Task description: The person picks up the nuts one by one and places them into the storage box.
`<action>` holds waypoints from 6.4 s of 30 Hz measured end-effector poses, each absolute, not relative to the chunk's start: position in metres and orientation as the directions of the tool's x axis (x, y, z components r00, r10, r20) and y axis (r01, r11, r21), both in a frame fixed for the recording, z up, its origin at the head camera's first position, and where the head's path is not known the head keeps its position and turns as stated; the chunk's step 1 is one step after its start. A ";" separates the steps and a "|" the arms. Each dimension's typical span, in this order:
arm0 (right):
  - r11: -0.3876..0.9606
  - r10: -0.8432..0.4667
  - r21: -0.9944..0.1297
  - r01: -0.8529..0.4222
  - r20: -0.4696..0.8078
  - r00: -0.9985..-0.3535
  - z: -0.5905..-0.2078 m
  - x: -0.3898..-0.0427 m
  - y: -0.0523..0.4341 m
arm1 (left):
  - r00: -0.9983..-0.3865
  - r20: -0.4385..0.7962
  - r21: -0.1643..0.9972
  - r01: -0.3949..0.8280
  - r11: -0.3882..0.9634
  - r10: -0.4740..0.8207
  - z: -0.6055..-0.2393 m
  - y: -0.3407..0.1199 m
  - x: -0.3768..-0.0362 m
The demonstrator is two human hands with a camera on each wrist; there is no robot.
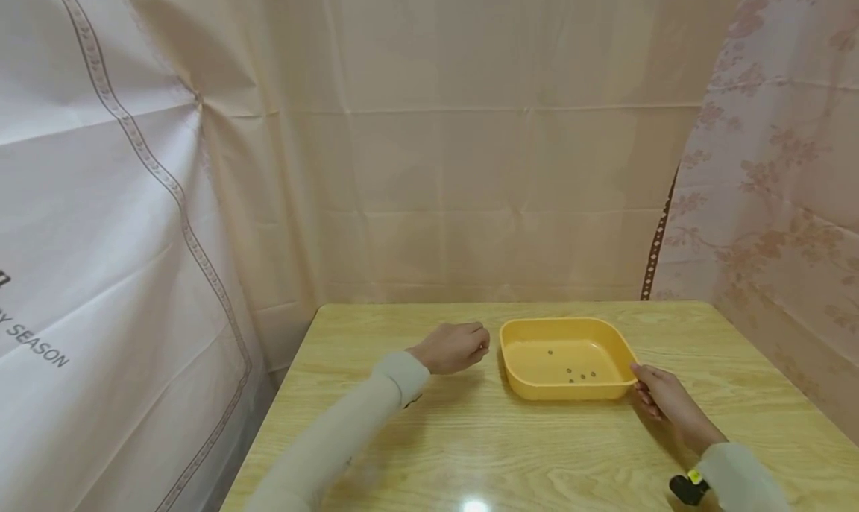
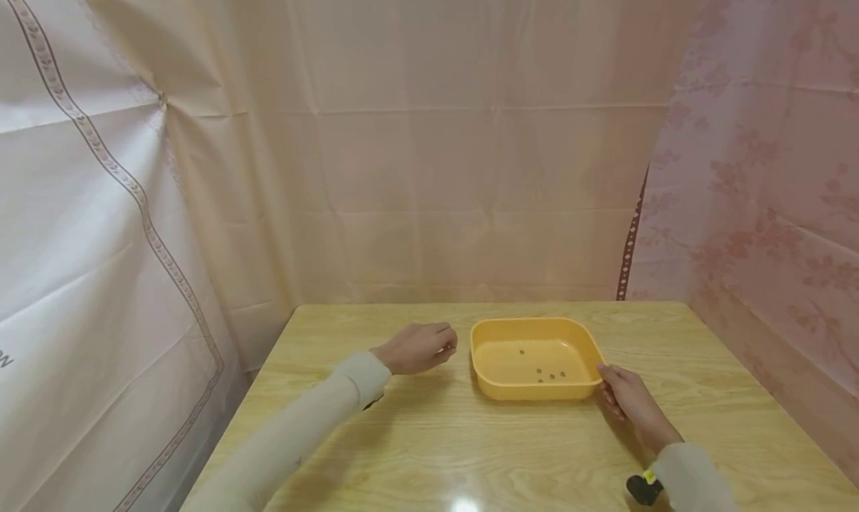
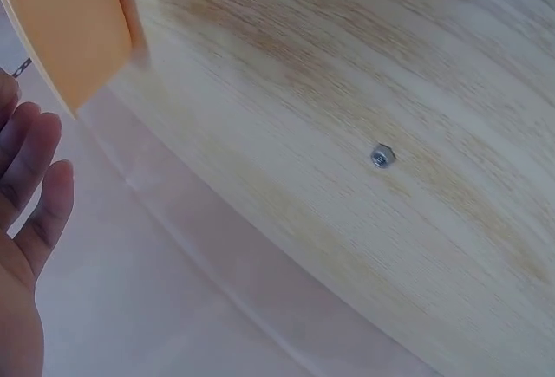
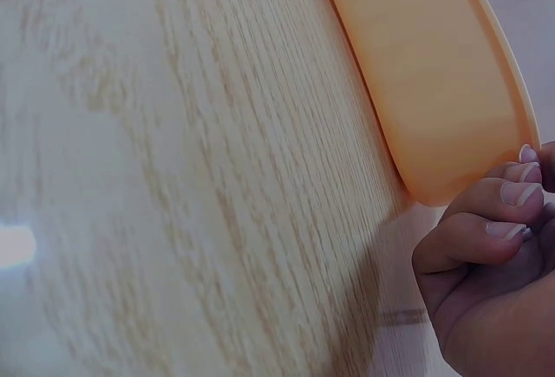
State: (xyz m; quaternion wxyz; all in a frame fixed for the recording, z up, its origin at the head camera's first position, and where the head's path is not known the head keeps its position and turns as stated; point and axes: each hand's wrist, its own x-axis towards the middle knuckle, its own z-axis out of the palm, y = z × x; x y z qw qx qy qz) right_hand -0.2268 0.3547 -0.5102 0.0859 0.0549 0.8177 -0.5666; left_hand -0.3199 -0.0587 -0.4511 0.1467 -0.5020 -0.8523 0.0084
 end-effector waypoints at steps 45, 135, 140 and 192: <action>0.348 0.000 -0.917 0.192 -0.205 -0.979 -0.511 -0.227 0.354 | -0.377 0.250 -0.186 0.885 0.427 0.892 -0.464 -0.022 -0.310; 0.345 -0.012 -0.914 0.215 -0.233 -0.972 -0.507 -0.224 0.353 | -0.578 0.256 -0.087 0.784 0.614 0.774 -0.498 -0.165 -0.318; 0.360 -0.012 -0.907 0.220 -0.240 -0.971 -0.509 -0.225 0.355 | -0.585 0.274 -0.047 0.785 0.618 0.763 -0.500 -0.177 -0.316; 0.351 -0.010 -0.914 0.202 -0.220 -0.975 -0.509 -0.225 0.353 | -0.702 0.111 0.040 0.711 0.702 0.704 -0.503 -0.167 -0.314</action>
